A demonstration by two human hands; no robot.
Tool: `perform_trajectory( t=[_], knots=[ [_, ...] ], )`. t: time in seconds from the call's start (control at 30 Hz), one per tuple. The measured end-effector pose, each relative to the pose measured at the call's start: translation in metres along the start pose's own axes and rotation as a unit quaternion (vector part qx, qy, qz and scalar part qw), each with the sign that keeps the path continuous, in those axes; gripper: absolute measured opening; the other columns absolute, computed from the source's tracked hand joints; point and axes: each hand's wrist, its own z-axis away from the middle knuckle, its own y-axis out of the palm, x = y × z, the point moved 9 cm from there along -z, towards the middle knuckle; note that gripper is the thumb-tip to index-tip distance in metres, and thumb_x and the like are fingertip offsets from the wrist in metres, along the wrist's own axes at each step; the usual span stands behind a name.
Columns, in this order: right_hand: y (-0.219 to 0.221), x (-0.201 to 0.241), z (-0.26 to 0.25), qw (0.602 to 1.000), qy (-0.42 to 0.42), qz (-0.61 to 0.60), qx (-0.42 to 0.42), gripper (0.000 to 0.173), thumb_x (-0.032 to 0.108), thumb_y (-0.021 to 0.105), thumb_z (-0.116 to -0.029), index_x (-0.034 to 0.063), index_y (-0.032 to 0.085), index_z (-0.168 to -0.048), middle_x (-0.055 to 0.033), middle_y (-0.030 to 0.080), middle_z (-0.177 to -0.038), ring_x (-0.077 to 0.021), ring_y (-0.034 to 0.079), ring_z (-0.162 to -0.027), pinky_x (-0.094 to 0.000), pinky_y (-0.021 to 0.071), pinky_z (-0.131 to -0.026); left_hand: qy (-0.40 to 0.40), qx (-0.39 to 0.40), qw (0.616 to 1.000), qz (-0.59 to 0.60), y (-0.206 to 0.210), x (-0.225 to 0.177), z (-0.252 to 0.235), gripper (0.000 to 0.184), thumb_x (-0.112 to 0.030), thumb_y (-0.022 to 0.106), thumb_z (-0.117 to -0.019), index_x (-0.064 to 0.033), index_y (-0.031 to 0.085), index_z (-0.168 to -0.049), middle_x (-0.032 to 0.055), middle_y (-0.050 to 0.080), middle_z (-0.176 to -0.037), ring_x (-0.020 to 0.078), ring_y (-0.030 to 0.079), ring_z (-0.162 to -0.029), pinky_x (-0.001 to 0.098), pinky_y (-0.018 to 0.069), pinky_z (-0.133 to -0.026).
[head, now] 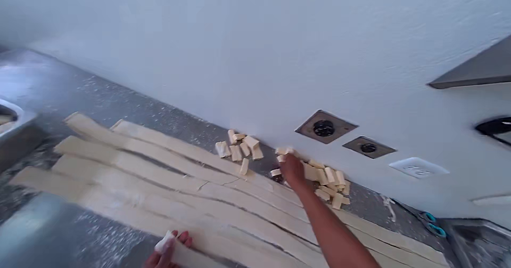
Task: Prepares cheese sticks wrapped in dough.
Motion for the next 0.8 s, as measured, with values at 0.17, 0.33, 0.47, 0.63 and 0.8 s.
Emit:
perform_trajectory(
  t=[0.17, 0.33, 0.47, 0.63, 0.8],
  knots=[
    [-0.019, 0.03, 0.064, 0.979, -0.125, -0.131, -0.091, 0.035, 0.008, 0.067, -0.0972, -0.0095, 0.063, -0.127, -0.0321, 0.064, -0.119, -0.0457, 0.064, -0.108, -0.0616, 0.0502, -0.095, -0.009, -0.06, 0.997, 0.042, -0.015, -0.005, 0.001, 0.027, -0.013, 0.034, -0.1122, 0.0036, 0.052, -0.124, 0.0116, 0.077, -0.1, 0.0185, 0.077, -0.09, 0.0316, 0.063, -0.079],
    [0.048, 0.116, 0.228, 0.923, -0.31, -0.228, 0.013, 0.026, 0.004, 0.066, -0.0898, -0.004, 0.073, -0.114, -0.0206, 0.069, -0.107, -0.026, 0.071, -0.09, -0.0392, 0.061, -0.081, -0.004, -0.045, 0.999, 0.025, -0.019, -0.008, 0.003, 0.027, -0.011, 0.035, -0.1118, 0.0063, 0.051, -0.124, 0.0126, 0.076, -0.101, 0.0182, 0.076, -0.093, 0.032, 0.062, -0.083],
    [0.116, 0.162, 0.289, 0.902, -0.345, -0.244, 0.083, 0.036, 0.003, 0.065, -0.0888, -0.0022, 0.07, -0.124, -0.0203, 0.07, -0.108, -0.03, 0.07, -0.096, -0.0385, 0.0589, -0.087, 0.008, -0.037, 0.999, -0.003, -0.023, -0.008, 0.002, 0.027, -0.01, 0.037, -0.1112, 0.0086, 0.049, -0.126, 0.0158, 0.075, -0.105, 0.0194, 0.075, -0.095, 0.0336, 0.061, -0.085],
    [0.136, 0.173, 0.297, 0.912, -0.342, -0.208, 0.09, 0.05, 0.006, 0.062, -0.0958, -0.0035, 0.054, -0.144, -0.02, 0.071, -0.113, -0.0374, 0.068, -0.106, -0.0472, 0.0561, -0.093, 0.116, -0.06, 0.988, -0.086, -0.037, -0.044, -0.001, 0.022, -0.008, 0.04, -0.1099, 0.0081, 0.049, -0.122, 0.0161, 0.075, -0.106, 0.0176, 0.075, -0.096, 0.0321, 0.0602, -0.086],
    [0.137, 0.159, 0.293, 0.919, -0.302, -0.245, 0.069, 0.061, 0.0, 0.06, -0.0942, -0.0076, 0.041, -0.152, -0.0219, 0.07, -0.117, -0.0364, 0.068, -0.11, -0.0455, 0.0536, -0.099, 0.351, 0.149, 0.864, -0.33, 0.008, -0.024, 0.036, 0.017, -0.005, 0.063, -0.0918, 0.0045, 0.076, -0.098, 0.0165, 0.075, -0.115, 0.0315, 0.063, -0.127, 0.056, 0.0328, -0.12]
  ],
)
